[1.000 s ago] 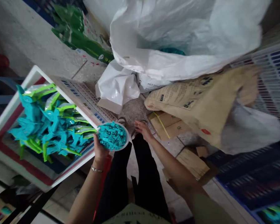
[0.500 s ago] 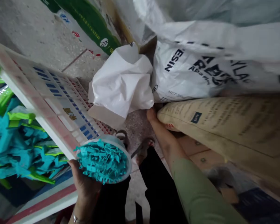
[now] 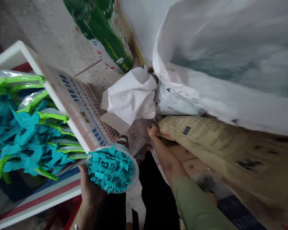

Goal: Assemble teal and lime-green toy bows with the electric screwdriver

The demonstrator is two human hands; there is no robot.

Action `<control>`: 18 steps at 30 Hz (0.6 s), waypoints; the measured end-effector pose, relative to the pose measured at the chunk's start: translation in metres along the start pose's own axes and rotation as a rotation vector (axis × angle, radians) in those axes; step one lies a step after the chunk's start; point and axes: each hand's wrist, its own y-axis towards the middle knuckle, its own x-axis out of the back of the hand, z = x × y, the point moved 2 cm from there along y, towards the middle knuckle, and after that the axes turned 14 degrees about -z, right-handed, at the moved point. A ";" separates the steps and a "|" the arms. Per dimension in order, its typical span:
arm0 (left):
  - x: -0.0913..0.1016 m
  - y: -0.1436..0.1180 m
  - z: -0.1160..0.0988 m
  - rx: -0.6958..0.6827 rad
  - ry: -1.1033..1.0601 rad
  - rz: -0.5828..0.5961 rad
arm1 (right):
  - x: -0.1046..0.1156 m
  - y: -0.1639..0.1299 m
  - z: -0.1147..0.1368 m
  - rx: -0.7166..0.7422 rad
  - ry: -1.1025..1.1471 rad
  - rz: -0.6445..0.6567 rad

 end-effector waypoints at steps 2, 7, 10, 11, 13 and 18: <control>0.004 -0.032 -0.021 0.021 -0.029 0.022 | 0.018 -0.059 0.018 -0.100 -0.092 0.060; 0.015 -0.116 -0.087 0.067 -0.037 -0.100 | 0.052 -0.200 0.078 -0.270 -0.146 0.316; 0.025 -0.144 -0.129 0.068 -0.081 -0.145 | 0.057 -0.249 0.115 -0.277 -0.131 0.434; 0.029 -0.149 -0.142 0.038 -0.081 -0.134 | 0.055 -0.257 0.128 -0.264 -0.127 0.455; 0.036 -0.151 -0.163 -0.020 -0.046 -0.096 | 0.047 -0.262 0.152 -0.225 -0.122 0.472; 0.039 -0.145 -0.186 -0.077 -0.021 -0.145 | 0.010 -0.240 0.201 -0.122 -0.127 0.425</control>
